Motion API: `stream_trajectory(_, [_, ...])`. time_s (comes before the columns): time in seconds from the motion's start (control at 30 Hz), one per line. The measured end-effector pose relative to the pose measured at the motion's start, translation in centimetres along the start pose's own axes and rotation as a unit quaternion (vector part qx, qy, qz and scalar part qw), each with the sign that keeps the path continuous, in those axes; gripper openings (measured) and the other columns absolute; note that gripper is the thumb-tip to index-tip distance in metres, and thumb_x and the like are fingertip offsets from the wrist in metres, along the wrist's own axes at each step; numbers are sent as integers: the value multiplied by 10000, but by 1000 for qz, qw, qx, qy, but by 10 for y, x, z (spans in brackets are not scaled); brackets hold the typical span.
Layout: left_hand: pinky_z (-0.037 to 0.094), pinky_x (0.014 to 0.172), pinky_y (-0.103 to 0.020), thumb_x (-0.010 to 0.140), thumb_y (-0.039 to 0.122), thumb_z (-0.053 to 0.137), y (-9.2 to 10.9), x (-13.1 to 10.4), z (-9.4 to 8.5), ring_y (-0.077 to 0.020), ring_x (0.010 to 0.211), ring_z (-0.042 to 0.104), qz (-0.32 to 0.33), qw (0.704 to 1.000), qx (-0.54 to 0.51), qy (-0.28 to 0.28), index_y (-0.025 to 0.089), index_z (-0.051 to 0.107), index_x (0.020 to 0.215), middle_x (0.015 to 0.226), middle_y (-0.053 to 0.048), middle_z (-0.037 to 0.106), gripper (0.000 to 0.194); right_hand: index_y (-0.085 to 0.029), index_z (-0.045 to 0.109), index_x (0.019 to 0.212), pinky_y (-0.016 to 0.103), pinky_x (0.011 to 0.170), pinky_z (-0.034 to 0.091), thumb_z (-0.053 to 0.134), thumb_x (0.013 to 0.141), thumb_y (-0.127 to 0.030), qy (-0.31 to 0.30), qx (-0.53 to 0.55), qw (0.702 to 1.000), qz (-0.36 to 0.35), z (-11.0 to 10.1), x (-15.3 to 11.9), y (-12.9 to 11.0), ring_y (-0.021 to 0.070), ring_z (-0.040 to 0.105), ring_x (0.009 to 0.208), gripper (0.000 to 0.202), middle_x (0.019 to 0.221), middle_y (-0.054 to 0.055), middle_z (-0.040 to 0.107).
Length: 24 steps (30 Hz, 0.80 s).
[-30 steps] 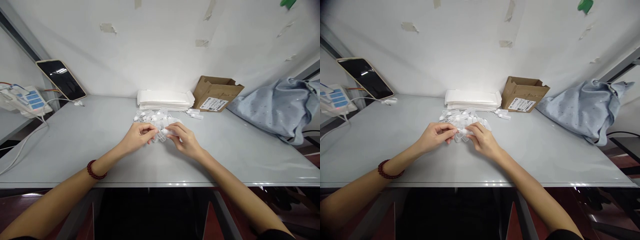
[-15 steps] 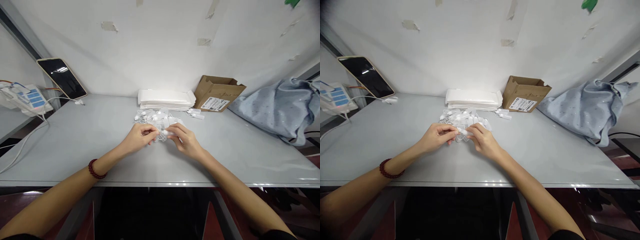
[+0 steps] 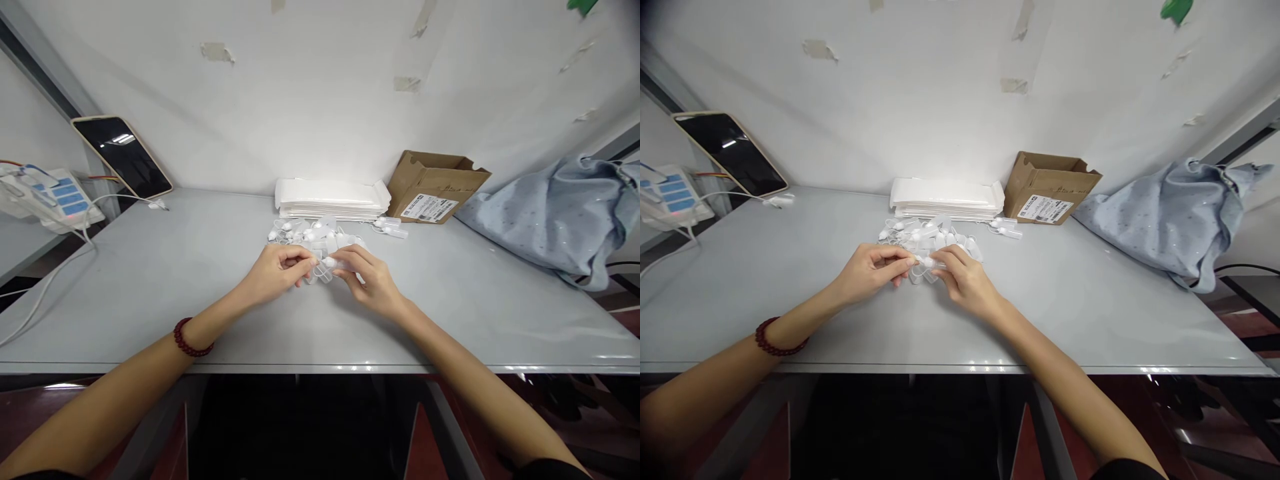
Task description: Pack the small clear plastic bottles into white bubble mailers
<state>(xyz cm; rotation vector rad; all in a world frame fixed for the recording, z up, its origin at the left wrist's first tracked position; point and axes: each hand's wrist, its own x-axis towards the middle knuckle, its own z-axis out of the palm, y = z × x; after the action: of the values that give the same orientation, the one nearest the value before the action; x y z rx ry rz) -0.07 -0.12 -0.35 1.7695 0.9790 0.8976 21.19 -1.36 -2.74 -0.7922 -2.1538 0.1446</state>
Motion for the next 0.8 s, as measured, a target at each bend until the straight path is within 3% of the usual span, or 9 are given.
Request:
stream_trajectory(0.17, [450,512,-226,873,292,539,-2,2,-1,-91,481,540,2,1000,-4,25,153,652,633,589,-7,608,299,-203,572,1136,325,688,560,509,935,-190,18,0,1000,1,-1,3,0,199,625,873,211,980,100,621])
stream_trajectory(0.57, [448,487,-217,823,306,616,-1,2,-2,-92,469,542,-20,999,-18,27,159,665,693,582,2,616,202,-194,563,1142,314,692,560,524,935,-210,-8,-3,1000,-4,-2,2,1,184,619,857,212,998,101,608])
stream_trajectory(0.63, [444,489,-216,809,296,627,-1,4,-3,-86,465,529,-30,997,-36,68,152,645,651,564,7,595,214,-197,551,1157,323,701,557,543,930,-257,-15,-14,1000,4,-4,4,4,191,616,873,235,1025,107,606])
stream_trajectory(0.8, [439,487,-199,806,281,612,-8,13,-9,-92,540,583,-45,958,-108,262,137,642,684,636,-6,613,191,-203,551,1153,362,718,550,539,924,-322,18,-82,994,70,-21,3,30,201,602,851,258,1072,118,598])
